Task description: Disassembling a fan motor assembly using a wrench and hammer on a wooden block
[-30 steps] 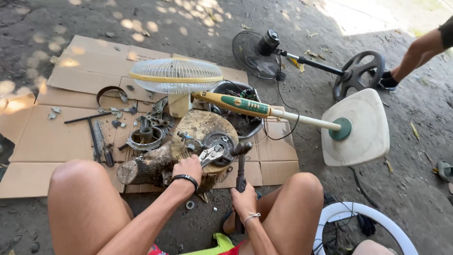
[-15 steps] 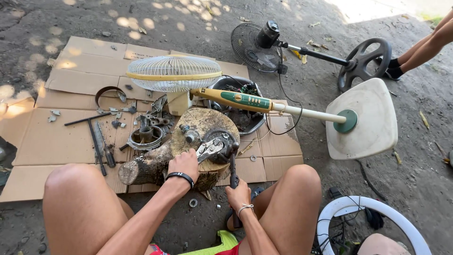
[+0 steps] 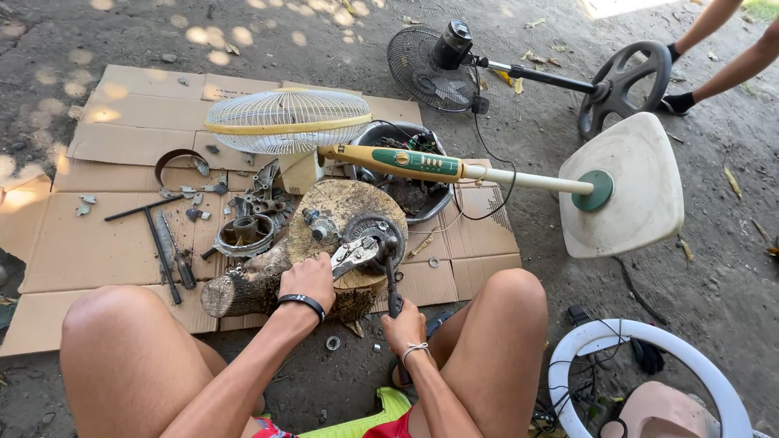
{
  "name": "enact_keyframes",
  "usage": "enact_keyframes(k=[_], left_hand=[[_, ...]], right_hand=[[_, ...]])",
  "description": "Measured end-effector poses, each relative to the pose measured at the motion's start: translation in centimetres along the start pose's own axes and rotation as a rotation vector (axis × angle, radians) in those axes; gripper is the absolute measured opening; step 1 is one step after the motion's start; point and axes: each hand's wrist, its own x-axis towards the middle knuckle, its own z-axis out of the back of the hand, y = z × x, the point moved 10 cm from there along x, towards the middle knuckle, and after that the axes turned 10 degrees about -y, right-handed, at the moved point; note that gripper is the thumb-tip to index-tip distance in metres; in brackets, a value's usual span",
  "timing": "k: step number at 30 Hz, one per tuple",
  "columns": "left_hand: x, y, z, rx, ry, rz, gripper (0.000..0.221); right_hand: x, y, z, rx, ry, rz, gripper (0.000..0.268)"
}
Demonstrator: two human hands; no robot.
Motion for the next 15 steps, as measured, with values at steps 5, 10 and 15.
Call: enact_keyframes(k=[5,10,15], left_hand=[[-0.1,0.3,0.2,-0.004,0.007,0.003,0.027],[-0.5,0.2,0.7,-0.009,0.012,-0.012,0.026],[-0.5,1.1,-0.6,0.028,0.044,0.005,0.026]], right_hand=[[0.4,-0.4,-0.6,-0.017,-0.005,-0.001,0.033],[1.1,-1.1,-1.5,-0.026,-0.022,0.014,0.035],[0.2,-0.2,-0.4,0.015,-0.068,0.039,0.031]])
